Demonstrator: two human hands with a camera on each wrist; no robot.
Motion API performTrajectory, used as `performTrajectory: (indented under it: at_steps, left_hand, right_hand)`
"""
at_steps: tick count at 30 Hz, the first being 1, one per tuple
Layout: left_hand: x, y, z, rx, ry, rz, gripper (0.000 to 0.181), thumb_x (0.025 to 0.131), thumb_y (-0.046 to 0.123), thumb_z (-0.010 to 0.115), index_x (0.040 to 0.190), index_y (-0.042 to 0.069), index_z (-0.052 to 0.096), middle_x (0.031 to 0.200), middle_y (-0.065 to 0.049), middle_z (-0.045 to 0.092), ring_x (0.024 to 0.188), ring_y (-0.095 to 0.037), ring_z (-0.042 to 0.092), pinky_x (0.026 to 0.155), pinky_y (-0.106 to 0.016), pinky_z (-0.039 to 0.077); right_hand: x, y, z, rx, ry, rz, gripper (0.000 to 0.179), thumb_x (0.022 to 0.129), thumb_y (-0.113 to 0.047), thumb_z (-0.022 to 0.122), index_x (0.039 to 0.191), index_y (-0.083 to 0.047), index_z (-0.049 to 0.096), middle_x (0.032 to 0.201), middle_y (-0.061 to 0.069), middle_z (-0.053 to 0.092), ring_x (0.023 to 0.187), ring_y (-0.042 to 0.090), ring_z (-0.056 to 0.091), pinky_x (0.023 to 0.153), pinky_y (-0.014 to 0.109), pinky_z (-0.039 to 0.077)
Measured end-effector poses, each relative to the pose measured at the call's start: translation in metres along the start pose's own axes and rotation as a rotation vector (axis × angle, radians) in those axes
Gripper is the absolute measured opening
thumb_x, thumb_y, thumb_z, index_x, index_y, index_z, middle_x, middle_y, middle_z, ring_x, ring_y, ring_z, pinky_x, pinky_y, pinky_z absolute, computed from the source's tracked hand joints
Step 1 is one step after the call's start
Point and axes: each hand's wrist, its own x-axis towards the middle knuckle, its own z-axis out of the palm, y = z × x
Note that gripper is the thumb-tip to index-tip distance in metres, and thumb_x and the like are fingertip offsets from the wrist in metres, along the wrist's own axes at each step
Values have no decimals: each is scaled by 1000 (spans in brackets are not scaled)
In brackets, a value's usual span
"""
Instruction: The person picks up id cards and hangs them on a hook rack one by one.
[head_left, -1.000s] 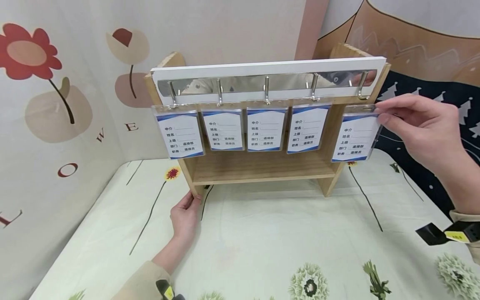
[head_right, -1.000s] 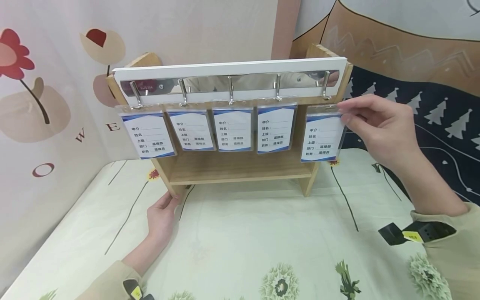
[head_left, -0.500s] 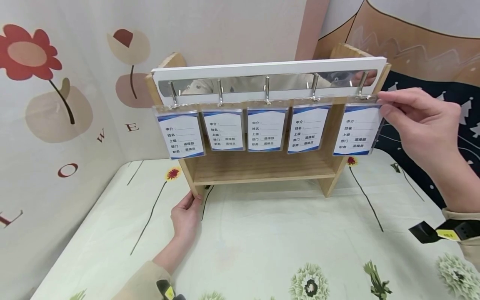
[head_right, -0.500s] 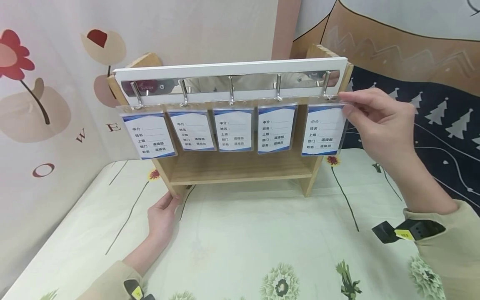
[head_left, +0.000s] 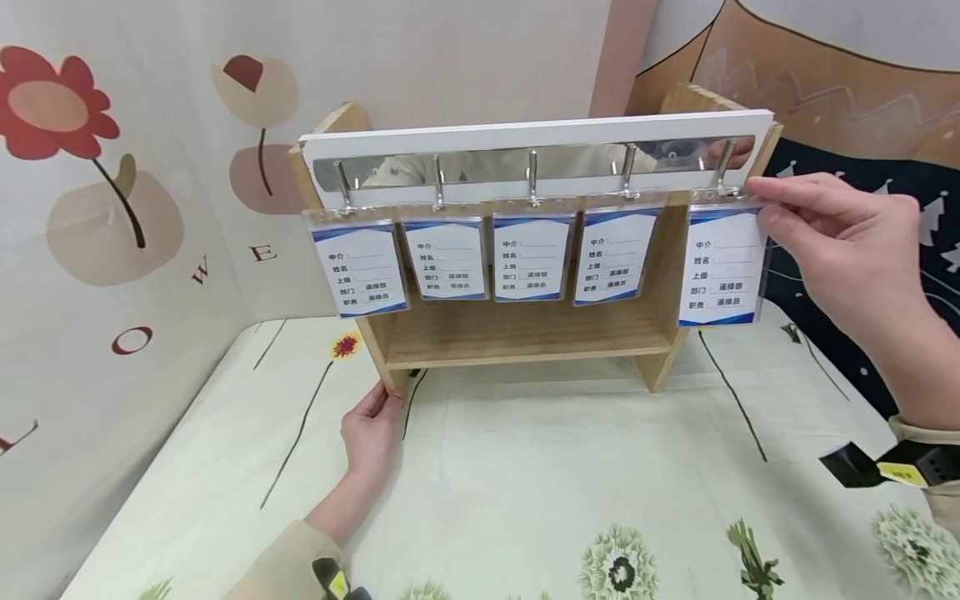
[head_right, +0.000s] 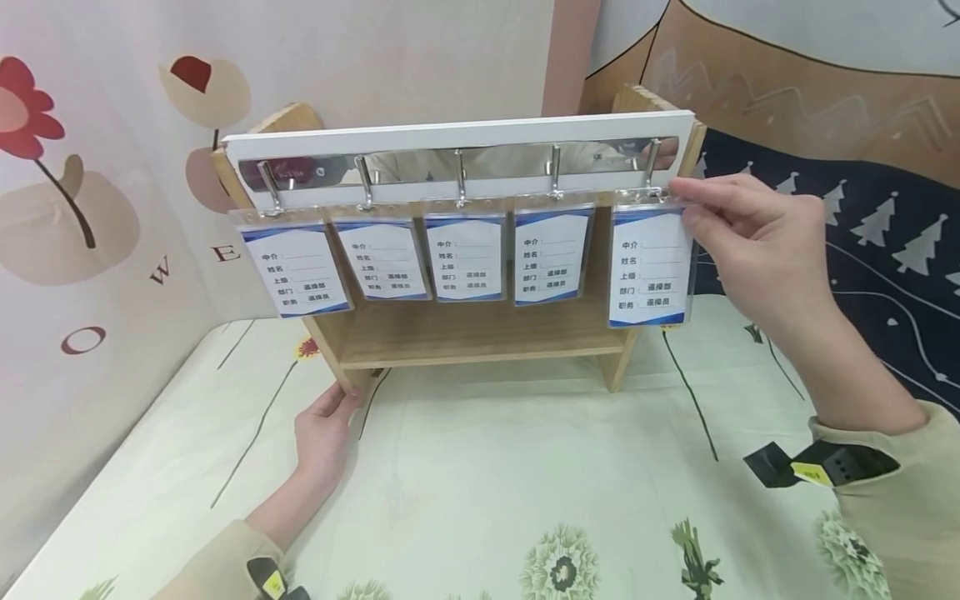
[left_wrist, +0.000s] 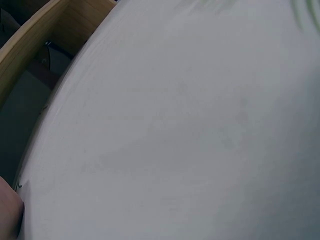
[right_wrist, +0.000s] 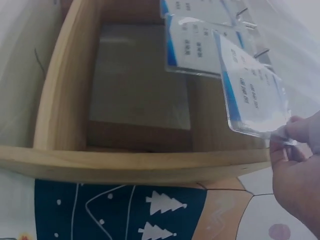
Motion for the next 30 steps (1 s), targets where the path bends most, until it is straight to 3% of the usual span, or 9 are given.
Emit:
performTrajectory:
  at_steps: [8,12,17,24,30]
  left_hand:
    - [0,-2,-2,-20,-10,2,40,101,5,60,139,-6,57,133,-27,60,123,-33,60,85,-10,51]
    - [-1,-1,-1,-20,-18,2,41,101,5,61,140,-6,56,133,-27,60,123,-33,59,86,-10,51]
    - [-1,0,-1,-9,-26,1,41,101,6,60,141,-5,56,134,-25,60,124,-31,59,86,-8,50]
    - [-1,0,-1,-1,-24,1,41,101,6,60,141,-3,56,134,-24,60,124,-30,59,86,-8,50]
    - [-1,0,-1,-1,-29,-8,41,102,6,60,141,-3,56,134,-24,60,124,-31,59,86,-9,50]
  right_hand:
    - [8,-2,0,-91,-107,154,34,104,-21,61,138,-21,67,139,1,62,108,9,53,93,5,44]
    - [8,2,6,-118,-56,51,32,102,-12,63,134,-16,70,125,-8,66,101,7,53,84,2,45]
    - [8,7,15,-137,48,-90,31,98,1,66,126,-10,74,105,-26,60,91,-1,56,79,1,44]
    - [6,12,19,-31,79,-109,35,96,9,65,126,-5,73,106,-22,62,96,2,60,89,6,47]
    - [2,16,19,65,88,-75,38,97,7,63,130,-9,71,118,-9,68,100,7,62,94,10,49]
